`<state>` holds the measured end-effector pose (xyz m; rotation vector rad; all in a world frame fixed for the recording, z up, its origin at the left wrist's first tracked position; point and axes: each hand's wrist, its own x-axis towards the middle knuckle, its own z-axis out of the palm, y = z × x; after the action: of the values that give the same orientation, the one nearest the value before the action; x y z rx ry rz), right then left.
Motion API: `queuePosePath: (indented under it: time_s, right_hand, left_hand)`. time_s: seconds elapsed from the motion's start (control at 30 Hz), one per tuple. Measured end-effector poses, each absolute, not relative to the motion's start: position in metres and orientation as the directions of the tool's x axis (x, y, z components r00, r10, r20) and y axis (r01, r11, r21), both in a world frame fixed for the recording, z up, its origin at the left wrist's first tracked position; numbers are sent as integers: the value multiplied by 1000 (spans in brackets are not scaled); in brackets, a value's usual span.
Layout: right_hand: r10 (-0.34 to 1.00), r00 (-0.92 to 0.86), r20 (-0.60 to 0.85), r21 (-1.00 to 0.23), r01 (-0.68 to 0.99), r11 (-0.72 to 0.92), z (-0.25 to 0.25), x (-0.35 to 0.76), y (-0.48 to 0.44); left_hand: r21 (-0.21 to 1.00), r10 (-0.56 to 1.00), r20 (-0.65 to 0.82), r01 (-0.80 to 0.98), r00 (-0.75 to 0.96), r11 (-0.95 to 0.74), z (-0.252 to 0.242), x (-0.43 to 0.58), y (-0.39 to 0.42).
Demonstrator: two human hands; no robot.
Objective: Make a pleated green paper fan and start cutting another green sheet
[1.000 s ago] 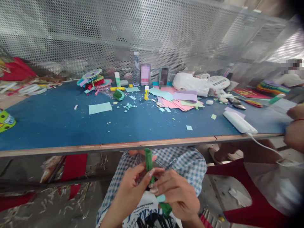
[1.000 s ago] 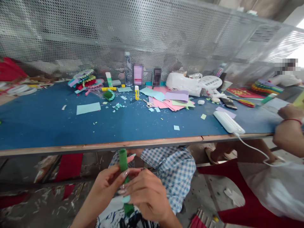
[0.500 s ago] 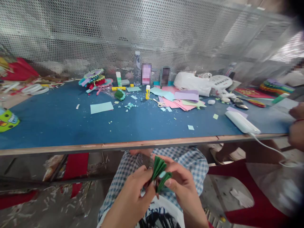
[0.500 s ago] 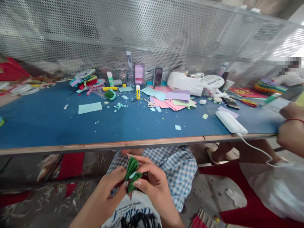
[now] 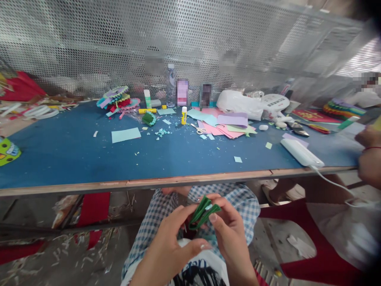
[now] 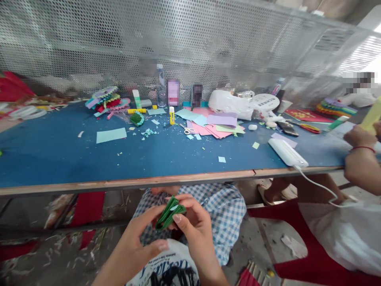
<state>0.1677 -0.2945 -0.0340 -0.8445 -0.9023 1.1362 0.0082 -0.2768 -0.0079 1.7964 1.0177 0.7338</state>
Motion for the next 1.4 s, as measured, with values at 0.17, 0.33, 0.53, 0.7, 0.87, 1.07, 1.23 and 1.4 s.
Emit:
queuePosePath:
  time_s: [0.17, 0.33, 0.53, 0.7, 0.87, 1.07, 1.23, 1.4]
  right_hand:
    - [909, 369, 194, -884, -337, 325, -36, 156, -296]
    - [868, 444, 223, -864, -323, 387, -38, 145, -300]
    - [878, 377, 294, -900, -200, 387, -41, 155, -298]
    - [912, 247, 326, -937, -40, 346, -48, 178, -297]
    - [909, 246, 336, -936, -18, 350, -48, 188, -294]
    - [901, 278, 334, -931, -53, 361, -47, 187, -294]
    - [845, 321, 428, -900, 64, 431, -43, 185, -295]
    - [710, 243, 661, -748, 289, 598, -34, 183, -298]
  left_hand:
    - [924, 945, 161, 292, 286, -246, -17, 26, -277]
    - [939, 962, 244, 219, 124, -266, -15, 28, -279]
    - [944, 964, 221, 215, 148, -249, -13, 25, -274]
    - [955, 961, 184, 194, 205, -224, -13, 22, -271]
    - [958, 948, 150, 195, 282, -210, -12, 19, -269]
    - [938, 934, 168, 242, 315, -250, -11, 20, -269]
    - [948, 933, 123, 238, 337, -211, -18, 19, -269]
    - [985, 934, -21, 167, 357, -41, -18, 19, -268]
